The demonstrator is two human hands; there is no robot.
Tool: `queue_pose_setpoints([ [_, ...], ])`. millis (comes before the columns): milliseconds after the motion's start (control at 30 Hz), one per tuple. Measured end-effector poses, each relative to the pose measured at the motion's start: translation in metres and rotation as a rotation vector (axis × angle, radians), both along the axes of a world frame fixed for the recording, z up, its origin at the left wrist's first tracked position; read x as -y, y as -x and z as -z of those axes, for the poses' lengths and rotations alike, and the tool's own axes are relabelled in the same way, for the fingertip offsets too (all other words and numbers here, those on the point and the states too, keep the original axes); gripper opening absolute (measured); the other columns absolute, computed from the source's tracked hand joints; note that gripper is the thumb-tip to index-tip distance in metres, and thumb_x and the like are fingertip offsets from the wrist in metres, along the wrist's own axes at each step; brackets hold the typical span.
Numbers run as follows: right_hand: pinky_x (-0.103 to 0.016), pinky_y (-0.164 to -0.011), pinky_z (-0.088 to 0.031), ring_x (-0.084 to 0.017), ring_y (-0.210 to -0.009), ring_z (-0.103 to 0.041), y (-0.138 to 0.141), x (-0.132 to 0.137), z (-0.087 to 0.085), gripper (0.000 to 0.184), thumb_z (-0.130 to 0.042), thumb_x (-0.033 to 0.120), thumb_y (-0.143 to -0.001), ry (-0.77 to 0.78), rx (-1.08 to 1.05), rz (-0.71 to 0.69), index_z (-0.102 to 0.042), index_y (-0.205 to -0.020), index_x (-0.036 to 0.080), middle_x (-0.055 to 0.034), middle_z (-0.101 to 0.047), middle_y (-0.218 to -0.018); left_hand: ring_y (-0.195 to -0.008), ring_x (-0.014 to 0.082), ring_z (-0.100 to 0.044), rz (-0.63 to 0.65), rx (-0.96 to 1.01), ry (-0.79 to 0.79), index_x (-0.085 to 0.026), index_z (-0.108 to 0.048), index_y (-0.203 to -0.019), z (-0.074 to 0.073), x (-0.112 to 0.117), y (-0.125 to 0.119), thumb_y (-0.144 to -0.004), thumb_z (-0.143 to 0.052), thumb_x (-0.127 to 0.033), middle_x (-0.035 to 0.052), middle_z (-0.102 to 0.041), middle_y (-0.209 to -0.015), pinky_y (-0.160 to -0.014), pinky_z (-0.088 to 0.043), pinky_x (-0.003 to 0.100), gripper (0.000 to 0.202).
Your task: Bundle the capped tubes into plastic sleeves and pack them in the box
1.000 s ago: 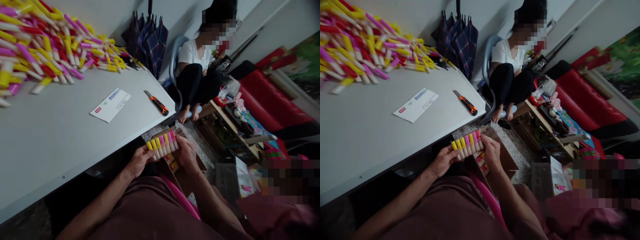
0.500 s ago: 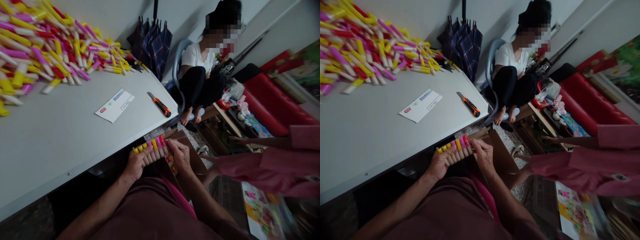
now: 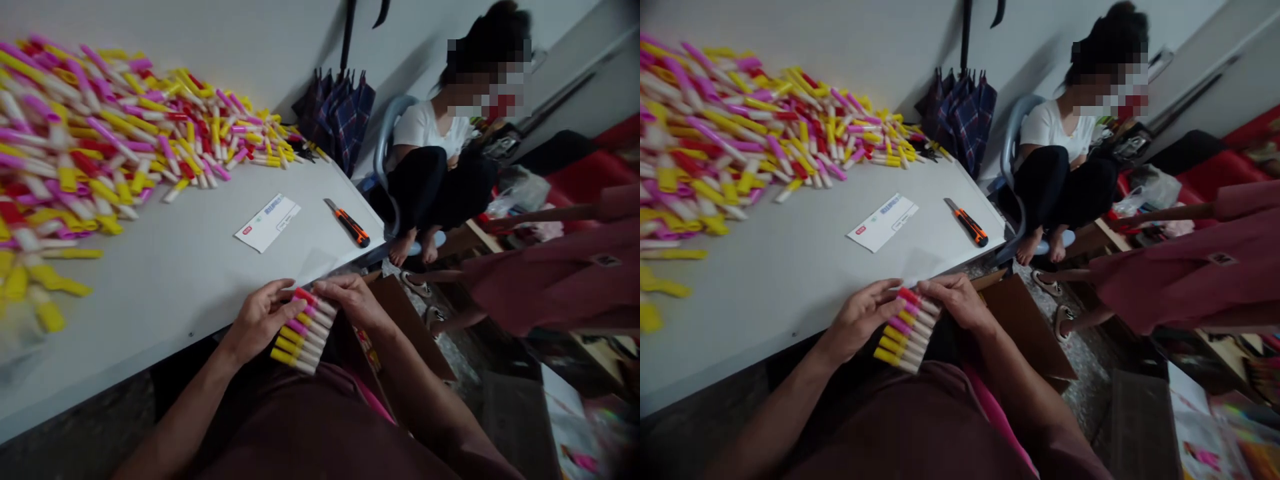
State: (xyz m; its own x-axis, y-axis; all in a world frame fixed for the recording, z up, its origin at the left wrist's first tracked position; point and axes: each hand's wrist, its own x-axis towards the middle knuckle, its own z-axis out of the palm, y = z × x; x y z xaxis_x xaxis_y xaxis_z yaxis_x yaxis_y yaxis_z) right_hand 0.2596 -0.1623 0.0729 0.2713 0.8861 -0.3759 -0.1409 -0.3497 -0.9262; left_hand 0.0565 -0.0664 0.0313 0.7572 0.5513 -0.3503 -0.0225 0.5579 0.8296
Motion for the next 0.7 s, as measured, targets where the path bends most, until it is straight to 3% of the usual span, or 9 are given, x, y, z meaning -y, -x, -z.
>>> queue_pose_setpoints([
  [67, -0.026, -0.053, -0.042, -0.012, -0.053, -0.050, 0.008, -0.004, 0.005, 0.037, -0.080, 0.051, -0.085, 0.013, -0.035, -0.098, -0.079, -0.069, 0.017, 0.0003, -0.065, -0.060, -0.085, 0.0236, -0.076, 0.044, 0.009, 0.037, -0.020, -0.072, -0.122, 0.004, -0.001, -0.003, -0.080, -0.087, -0.043, 0.0090, -0.080, -0.102, -0.074, -0.060, 0.033, 0.050],
  [133, -0.025, -0.053, -0.043, -0.012, -0.054, -0.051, 0.013, -0.001, 0.015, 0.035, -0.080, 0.049, -0.085, 0.035, -0.063, -0.138, -0.079, -0.069, 0.018, 0.0005, -0.065, -0.061, -0.075, 0.0201, -0.073, 0.008, -0.012, 0.044, -0.020, -0.076, -0.109, 0.014, 0.008, -0.004, -0.081, -0.086, -0.044, 0.0057, -0.079, -0.089, -0.068, -0.058, 0.030, 0.038],
  [300, -0.030, -0.069, -0.053, -0.016, -0.070, -0.064, 0.019, 0.025, 0.040, 0.023, -0.086, 0.041, -0.081, 0.083, -0.123, -0.127, -0.087, -0.096, 0.024, -0.0031, -0.078, -0.082, -0.066, 0.0149, -0.066, -0.172, -0.105, 0.048, -0.021, -0.077, -0.094, 0.041, 0.045, 0.003, -0.078, -0.087, -0.045, 0.0008, -0.075, -0.076, -0.060, -0.052, 0.025, 0.031],
  [400, -0.034, -0.082, -0.054, -0.019, -0.083, -0.068, 0.024, 0.041, 0.049, 0.018, -0.081, 0.039, -0.087, 0.017, -0.099, -0.084, -0.088, -0.097, 0.026, -0.0042, -0.078, -0.089, -0.072, 0.0157, -0.069, -0.097, -0.094, 0.083, -0.022, -0.079, -0.100, 0.047, 0.051, 0.010, -0.078, -0.088, -0.043, 0.0020, -0.077, -0.083, -0.066, -0.053, 0.025, 0.032],
  [533, -0.031, -0.077, -0.053, -0.018, -0.084, -0.067, 0.026, 0.053, 0.053, 0.018, -0.077, 0.038, -0.092, -0.057, -0.002, -0.113, -0.087, -0.105, 0.029, -0.0049, -0.076, -0.095, -0.079, 0.0183, -0.070, 0.009, -0.080, 0.032, -0.023, -0.083, -0.101, 0.051, 0.046, 0.017, -0.078, -0.088, -0.043, 0.0046, -0.080, -0.091, -0.072, -0.054, 0.028, 0.031],
  [633, -0.033, -0.083, -0.054, -0.020, -0.091, -0.069, 0.023, 0.059, 0.051, 0.021, -0.074, 0.040, -0.095, -0.098, 0.017, -0.185, -0.086, -0.110, 0.030, -0.0065, -0.076, -0.102, -0.075, 0.0182, -0.069, -0.001, -0.116, 0.050, -0.023, -0.084, -0.095, 0.056, 0.046, 0.022, -0.077, -0.088, -0.043, 0.0047, -0.080, -0.088, -0.068, -0.054, 0.028, 0.027],
  [700, -0.037, -0.092, -0.054, -0.022, -0.101, -0.069, 0.020, 0.062, 0.048, 0.024, -0.070, 0.040, -0.098, -0.123, 0.030, -0.271, -0.085, -0.113, 0.030, -0.0078, -0.076, -0.109, -0.082, 0.0198, -0.072, 0.004, -0.089, 0.120, -0.024, -0.084, -0.093, 0.059, 0.047, 0.026, -0.077, -0.087, -0.040, 0.0059, -0.081, -0.096, -0.072, -0.056, 0.029, 0.023],
])
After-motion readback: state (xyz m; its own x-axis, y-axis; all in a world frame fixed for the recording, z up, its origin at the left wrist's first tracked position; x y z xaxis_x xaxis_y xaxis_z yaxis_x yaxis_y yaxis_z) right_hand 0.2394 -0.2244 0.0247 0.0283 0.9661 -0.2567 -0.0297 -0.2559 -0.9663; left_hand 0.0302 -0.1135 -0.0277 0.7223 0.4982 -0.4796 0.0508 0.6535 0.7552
